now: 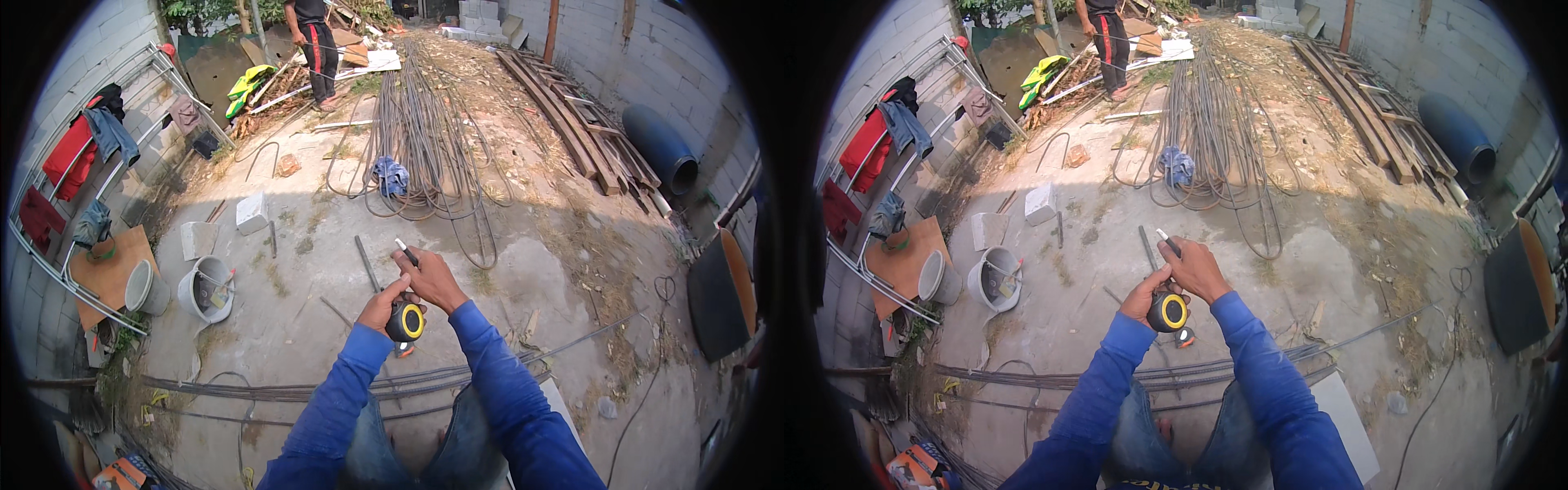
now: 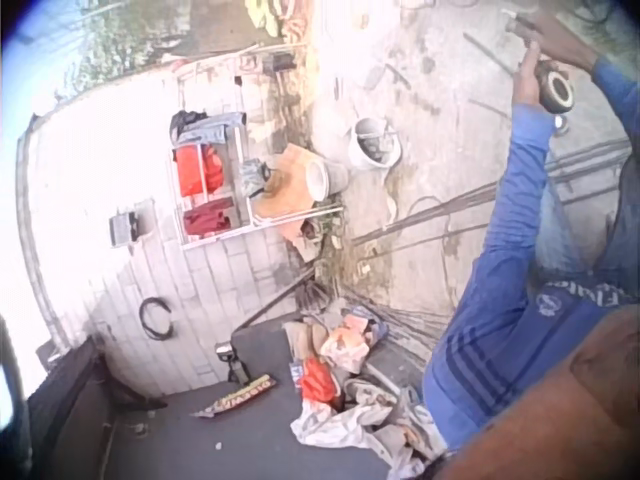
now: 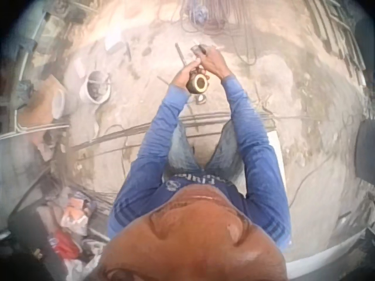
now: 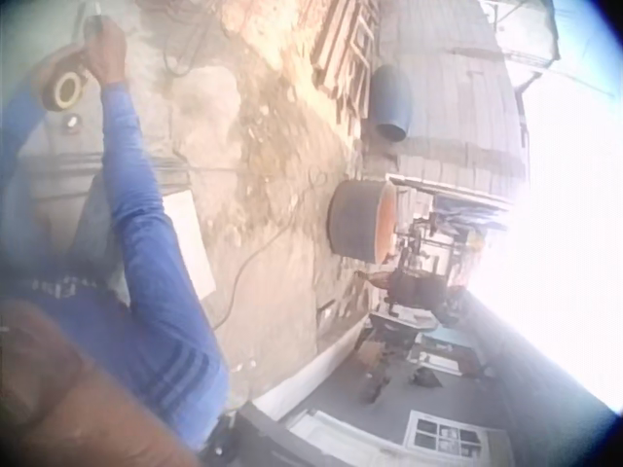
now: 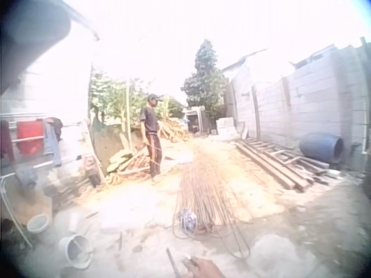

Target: The person measures metal rebar on the ground using a tape measure and marks intervals along the bars with a marker.

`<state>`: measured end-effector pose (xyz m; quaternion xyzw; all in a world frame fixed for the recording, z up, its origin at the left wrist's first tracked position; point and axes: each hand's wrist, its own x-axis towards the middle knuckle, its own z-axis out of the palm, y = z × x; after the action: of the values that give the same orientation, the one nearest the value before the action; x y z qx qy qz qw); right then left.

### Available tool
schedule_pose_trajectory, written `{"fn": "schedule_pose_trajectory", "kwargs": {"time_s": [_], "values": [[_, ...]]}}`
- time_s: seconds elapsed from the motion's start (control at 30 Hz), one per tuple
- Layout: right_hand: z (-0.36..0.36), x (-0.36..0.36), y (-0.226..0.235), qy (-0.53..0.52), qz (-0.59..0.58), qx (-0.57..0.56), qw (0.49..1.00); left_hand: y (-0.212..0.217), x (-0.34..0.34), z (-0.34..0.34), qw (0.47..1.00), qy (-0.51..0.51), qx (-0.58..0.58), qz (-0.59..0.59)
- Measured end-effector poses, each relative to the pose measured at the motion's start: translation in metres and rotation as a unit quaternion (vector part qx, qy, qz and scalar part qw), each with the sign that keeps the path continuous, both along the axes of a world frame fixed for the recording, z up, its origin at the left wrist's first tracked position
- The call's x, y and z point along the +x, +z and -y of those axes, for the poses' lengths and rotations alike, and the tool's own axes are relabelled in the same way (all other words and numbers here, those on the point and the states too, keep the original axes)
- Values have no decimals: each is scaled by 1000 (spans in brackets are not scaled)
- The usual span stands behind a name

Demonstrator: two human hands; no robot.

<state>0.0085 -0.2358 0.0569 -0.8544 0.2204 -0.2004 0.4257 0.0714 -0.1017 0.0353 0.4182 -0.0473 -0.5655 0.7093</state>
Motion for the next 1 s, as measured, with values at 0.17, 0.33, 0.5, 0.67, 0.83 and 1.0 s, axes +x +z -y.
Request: {"fn": "schedule_pose_trajectory", "kwargs": {"time_s": [0.17,0.33,0.5,0.67,0.83,1.0], "values": [[9,-1,1,1,46,138,989,6,-5,1,999,-35,-34,14],[17,-4,-5,39,20,197,979,7,-1,3,999,2,-27,21],[13,-17,14,88,-29,240,966,6,5,-4,999,32,10,34],[10,-6,-14,111,-39,183,976,6,-5,-1,996,-74,-7,51],[12,-1,-12,141,-41,151,978,1,5,-4,996,-88,-7,28],[8,3,-11,160,-24,162,973,-1,11,-9,995,-94,-28,-13]]}}
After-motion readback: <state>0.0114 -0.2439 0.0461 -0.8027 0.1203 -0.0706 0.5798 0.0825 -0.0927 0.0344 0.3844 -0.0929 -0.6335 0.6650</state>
